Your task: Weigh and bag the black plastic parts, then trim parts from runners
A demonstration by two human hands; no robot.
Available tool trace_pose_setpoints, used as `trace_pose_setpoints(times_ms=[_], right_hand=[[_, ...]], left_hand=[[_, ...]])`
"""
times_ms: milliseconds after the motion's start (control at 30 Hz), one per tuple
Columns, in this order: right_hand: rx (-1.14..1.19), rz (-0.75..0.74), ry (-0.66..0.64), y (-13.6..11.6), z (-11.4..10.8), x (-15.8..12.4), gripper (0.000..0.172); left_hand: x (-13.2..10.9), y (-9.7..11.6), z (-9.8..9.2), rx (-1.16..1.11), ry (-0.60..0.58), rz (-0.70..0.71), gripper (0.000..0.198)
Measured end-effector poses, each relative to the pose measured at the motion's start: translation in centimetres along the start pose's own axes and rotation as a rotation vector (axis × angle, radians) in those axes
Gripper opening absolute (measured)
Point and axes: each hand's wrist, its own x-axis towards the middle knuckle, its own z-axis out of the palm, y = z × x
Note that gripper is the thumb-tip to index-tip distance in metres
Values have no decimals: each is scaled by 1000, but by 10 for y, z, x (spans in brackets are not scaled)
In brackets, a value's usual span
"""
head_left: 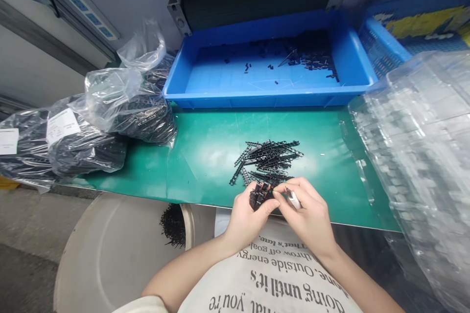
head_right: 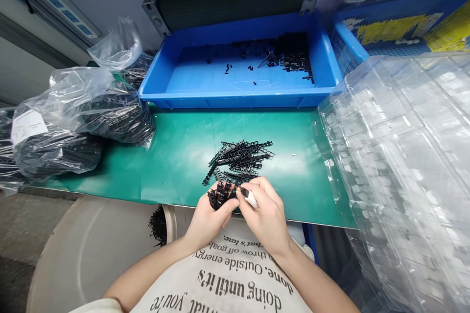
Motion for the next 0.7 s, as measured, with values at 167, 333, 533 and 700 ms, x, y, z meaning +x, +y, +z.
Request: trace_pose_setpoints(times_ms=[167,333,533,700], right_hand=[[35,64,-55,-1,0,3,12],[110,186,-147,1,-6,6,15],[-186,134,-176,21,-12,-1,16],[-419,11,-162,30,-1,-7,17]], left_hand=[[1,-3,1,-39,3,-17,24],[2,0,2,-100,-1,-42,22],[1,4,-8,-23,168,-57,21],[7,1,-13,-86,205,-30,17]])
